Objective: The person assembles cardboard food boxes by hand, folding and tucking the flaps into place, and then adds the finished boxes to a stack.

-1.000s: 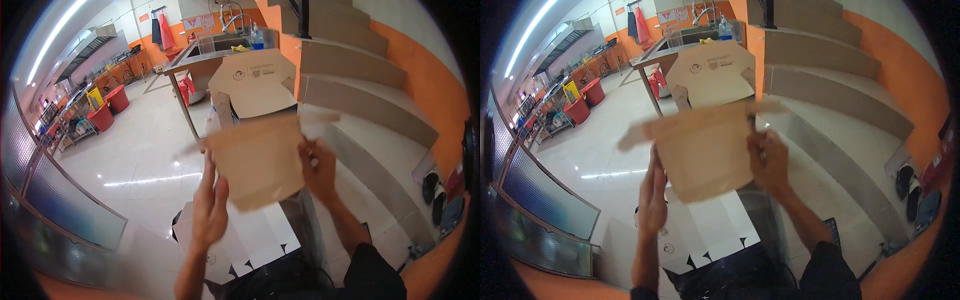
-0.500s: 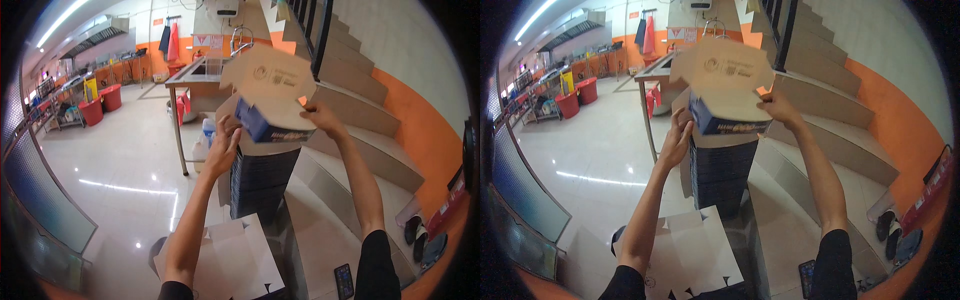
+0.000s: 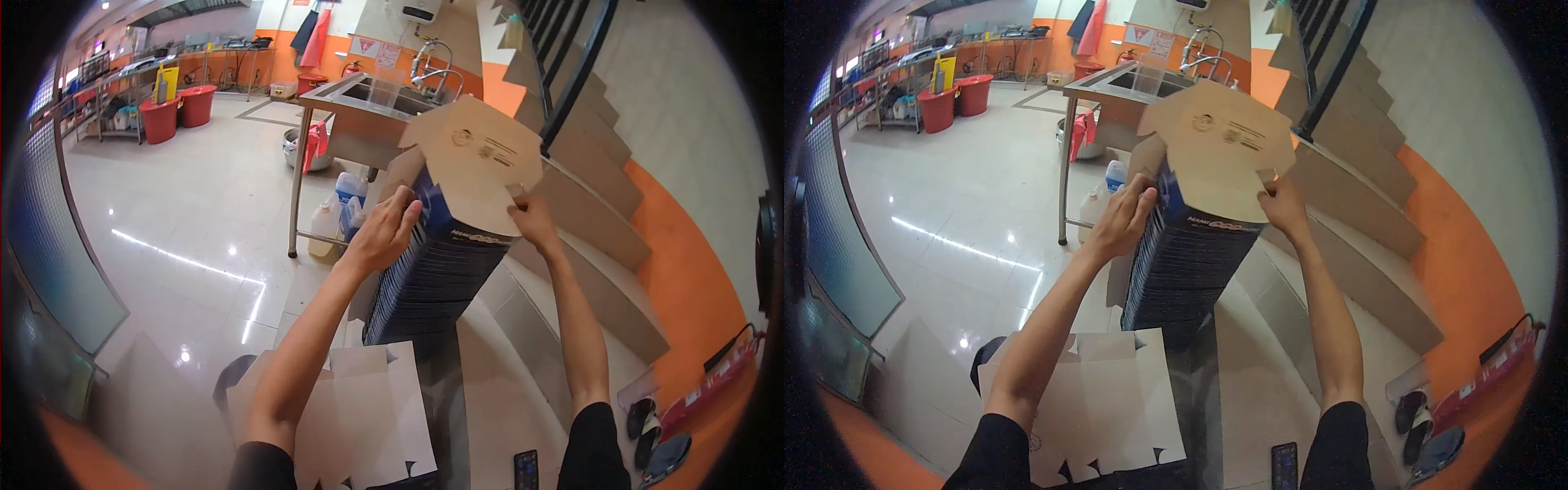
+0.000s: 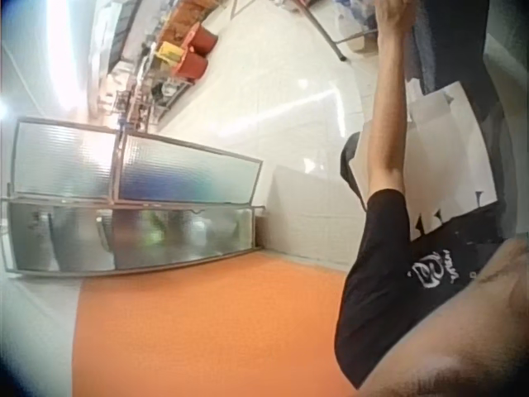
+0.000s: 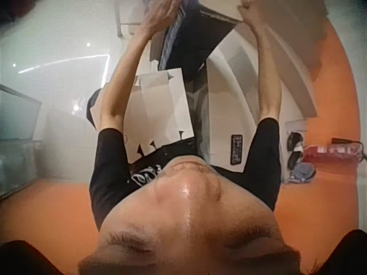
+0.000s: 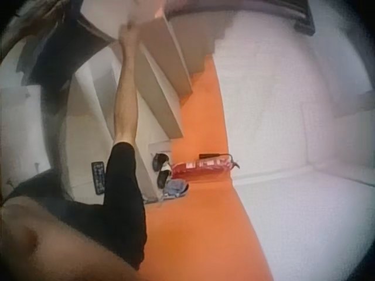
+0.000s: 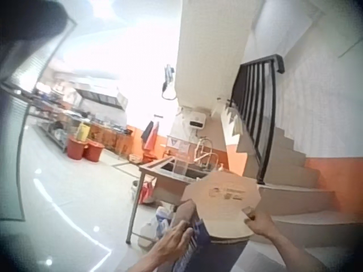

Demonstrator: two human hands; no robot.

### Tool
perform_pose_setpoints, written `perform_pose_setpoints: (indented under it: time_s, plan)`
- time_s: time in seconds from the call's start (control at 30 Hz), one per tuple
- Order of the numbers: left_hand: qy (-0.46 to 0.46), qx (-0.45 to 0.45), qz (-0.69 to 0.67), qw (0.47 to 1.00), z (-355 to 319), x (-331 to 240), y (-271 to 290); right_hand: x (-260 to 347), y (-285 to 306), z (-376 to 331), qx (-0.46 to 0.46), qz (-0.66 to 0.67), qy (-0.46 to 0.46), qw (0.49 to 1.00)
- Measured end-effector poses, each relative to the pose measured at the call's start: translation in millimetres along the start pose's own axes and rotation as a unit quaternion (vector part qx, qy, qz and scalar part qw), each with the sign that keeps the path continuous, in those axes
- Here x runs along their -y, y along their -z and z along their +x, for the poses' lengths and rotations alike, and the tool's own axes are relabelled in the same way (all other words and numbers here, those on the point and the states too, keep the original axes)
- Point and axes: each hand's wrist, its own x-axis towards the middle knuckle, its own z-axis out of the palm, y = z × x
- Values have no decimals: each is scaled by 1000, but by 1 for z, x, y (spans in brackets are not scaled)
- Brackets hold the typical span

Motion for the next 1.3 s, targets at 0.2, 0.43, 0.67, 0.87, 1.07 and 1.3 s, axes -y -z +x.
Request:
perform_pose_setpoints:
  time_s: [0.2, 0.43, 0.67, 0.87, 1.07, 1.3]
  plan:
    - [-53, 0, 129, 990, -4, -3, -7, -13, -11, 2, -24, -51, 28, 998]
    - [-104, 45, 159, 981, -10, -4, 2, -1, -1, 12, 59, 8, -36, 998]
    - [-118, 16, 111, 987, -11, 4, -4, -18, -5, 19, 68, 93, -47, 992]
    - [-100, 13, 95, 990, -10, 5, 3, -14, -8, 15, 66, -83, -3, 994]
    - [-94, -5, 147, 985, -8, -6, -3, -7, -5, 12, 52, -122, 5, 991]
    - [-139, 30, 196, 970, -5, -7, 2, 144, 7, 10, 139, 141, -38, 980]
